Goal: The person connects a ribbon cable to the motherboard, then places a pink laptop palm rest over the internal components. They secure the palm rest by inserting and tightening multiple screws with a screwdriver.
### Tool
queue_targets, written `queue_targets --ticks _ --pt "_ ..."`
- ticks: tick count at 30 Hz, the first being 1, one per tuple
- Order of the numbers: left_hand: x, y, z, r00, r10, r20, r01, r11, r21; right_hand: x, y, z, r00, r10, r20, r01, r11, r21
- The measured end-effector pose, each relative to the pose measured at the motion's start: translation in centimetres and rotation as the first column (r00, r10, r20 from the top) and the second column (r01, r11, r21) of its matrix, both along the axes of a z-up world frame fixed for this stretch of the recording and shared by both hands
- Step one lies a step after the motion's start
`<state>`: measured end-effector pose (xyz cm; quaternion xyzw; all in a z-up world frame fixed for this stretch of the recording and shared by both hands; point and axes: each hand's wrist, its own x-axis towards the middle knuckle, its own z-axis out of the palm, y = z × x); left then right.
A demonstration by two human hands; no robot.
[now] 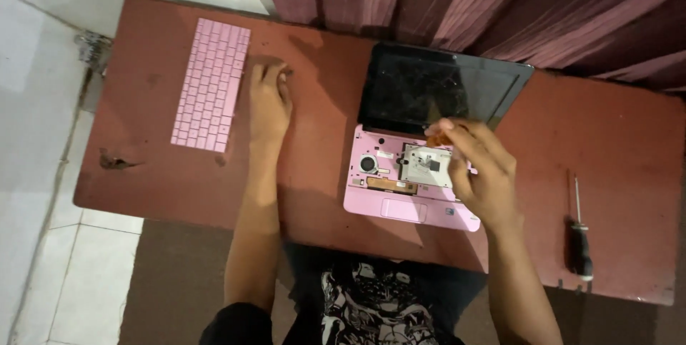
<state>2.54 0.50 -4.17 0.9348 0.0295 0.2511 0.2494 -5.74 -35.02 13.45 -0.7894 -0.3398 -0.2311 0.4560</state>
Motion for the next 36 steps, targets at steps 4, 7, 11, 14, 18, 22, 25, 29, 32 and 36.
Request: queue_targets --ticks 4,7,11,14,18,22,25,29,32,36 --pt "-0.2 -0.8 2.3 1.000 -0.016 0.002 0.016 0.987 -0.158 0.5 -1.0 -1.7 0.992 -0.090 0.089 0.094 0.995 -0.035" --pt "-0.2 -0.8 2.4 1.000 -0.005 0.012 0.007 0.987 -0.158 0.6 -1.0 -2.7 0.989 -0.100 0.105 0.096 0.994 0.046" --pt "-0.4 -0.2 1.6 0.999 -0.022 0.025 0.028 0.971 -0.236 0.4 -0.1 0.5 0.995 -0.072 0.071 0.074 0.997 -0.029" --pt "-1.6 -0.7 2.9 0.996 0.083 0.032 -0.077 0.984 -0.162 -0.7 1.9 1.8 0.993 -0.114 0.007 0.114 0.992 -0.047" --pt "-2.0 -0.6 2.2 0.986 0.142 0.089 -0.114 0.957 -0.265 -0.1 1.0 -0.5 0.990 -0.130 0.059 0.134 0.989 -0.061" --pt "-2.4 -1.0 2.7 0.960 0.190 0.207 -0.105 0.926 -0.363 -0.1 1.4 0.5 0.981 -0.157 -0.115 0.153 0.987 -0.048" --pt "-2.6 -1.4 3.4 0.946 0.224 0.234 -0.123 0.916 -0.381 -0.7 2.2 2.2 0.990 -0.112 -0.086 0.104 0.989 -0.102" --pt "-3.1 -1.4 3.4 0.944 0.228 0.236 -0.122 0.911 -0.394 0.9 0.4 -2.8 0.978 -0.191 0.082 0.199 0.975 -0.102" --pt "-4.0 -2.4 3.6 0.937 0.225 0.267 -0.115 0.921 -0.373 0.1 1.7 -0.7 0.964 -0.263 -0.046 0.259 0.962 -0.086" --pt "-6.2 -3.3 4.5 0.937 0.199 0.287 -0.089 0.931 -0.355 -0.3 2.6 2.1 0.981 -0.179 -0.080 0.168 0.977 -0.128"
